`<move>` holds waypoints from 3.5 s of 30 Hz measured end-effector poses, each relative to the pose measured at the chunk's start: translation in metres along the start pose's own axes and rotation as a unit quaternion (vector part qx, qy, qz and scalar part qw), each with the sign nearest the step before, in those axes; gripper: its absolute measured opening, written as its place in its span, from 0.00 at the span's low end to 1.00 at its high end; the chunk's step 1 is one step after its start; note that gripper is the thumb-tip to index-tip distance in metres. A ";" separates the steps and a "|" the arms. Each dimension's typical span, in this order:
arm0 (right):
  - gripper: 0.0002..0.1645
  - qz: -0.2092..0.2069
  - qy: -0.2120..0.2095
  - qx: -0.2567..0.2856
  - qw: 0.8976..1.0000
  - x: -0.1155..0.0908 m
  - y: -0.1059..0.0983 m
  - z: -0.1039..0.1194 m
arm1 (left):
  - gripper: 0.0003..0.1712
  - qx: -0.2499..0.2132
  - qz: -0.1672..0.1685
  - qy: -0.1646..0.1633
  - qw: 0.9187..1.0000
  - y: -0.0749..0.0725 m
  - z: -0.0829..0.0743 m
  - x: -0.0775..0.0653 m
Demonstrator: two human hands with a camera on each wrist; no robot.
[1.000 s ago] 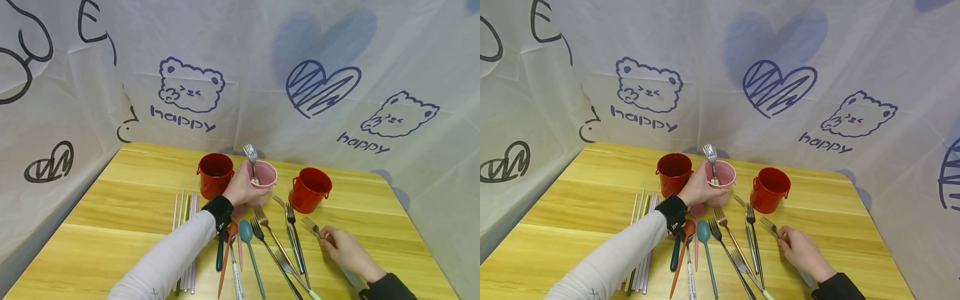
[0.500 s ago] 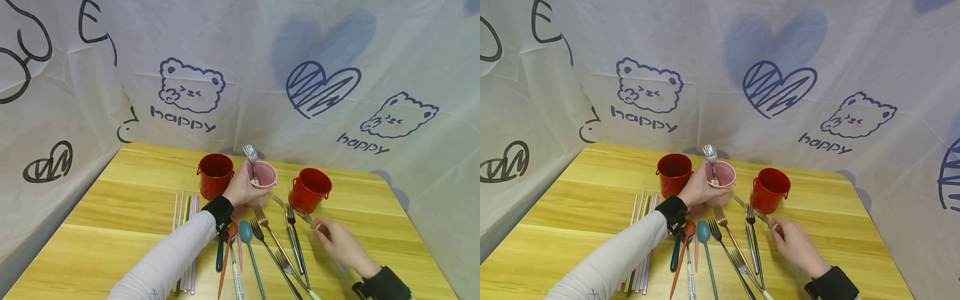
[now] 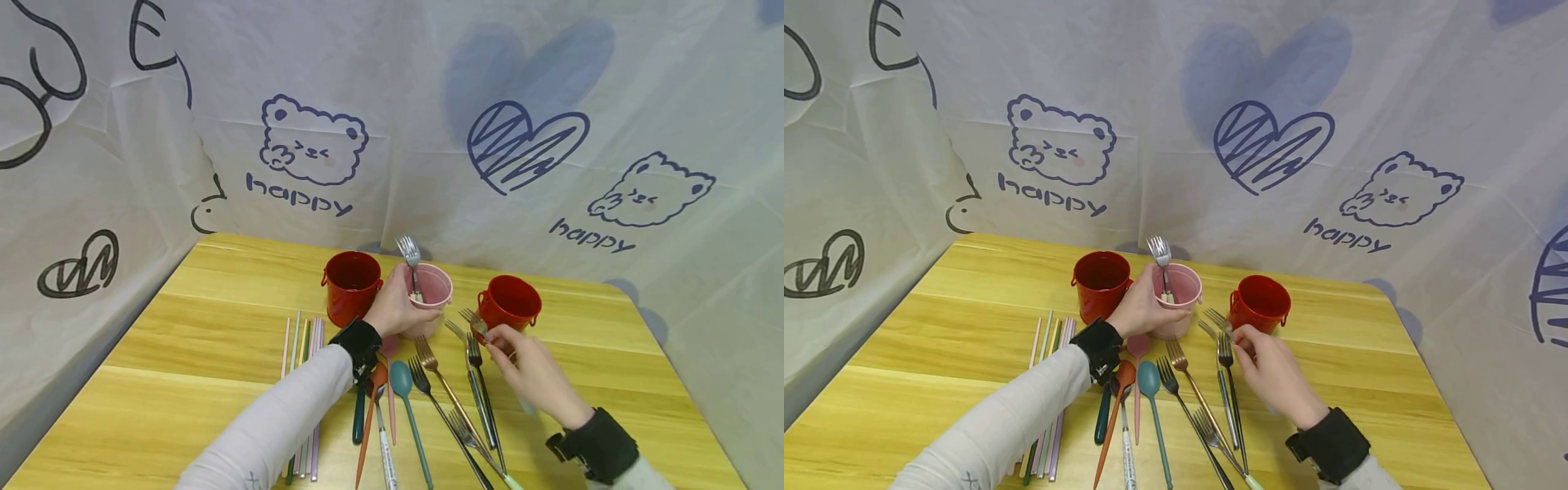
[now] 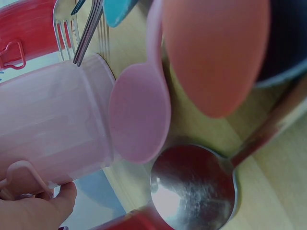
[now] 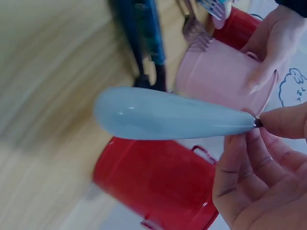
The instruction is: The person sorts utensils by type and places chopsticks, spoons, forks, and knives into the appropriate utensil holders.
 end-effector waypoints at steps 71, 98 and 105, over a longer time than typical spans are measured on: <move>0.13 -0.087 0.036 0.135 0.986 0.071 0.030 0.029 | 0.51 0.023 -0.005 0.024 0.999 0.001 0.005 0.003; 0.12 0.021 0.075 0.084 0.993 0.014 0.040 -0.015 | 0.50 0.016 -0.004 0.015 1.000 0.001 0.005 0.001; 0.13 0.048 0.126 0.056 0.989 -0.001 0.038 -0.031 | 0.49 0.012 -0.002 0.012 1.000 0.000 0.001 -0.001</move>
Point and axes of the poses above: each hand's wrist, its own x-axis towards the middle knuckle, its own y-axis out of the palm, z = x × y, the point moved 5 cm from there along x, towards the middle knuckle, and after that the axes turned 10 degrees about y, right-handed, at the moved point
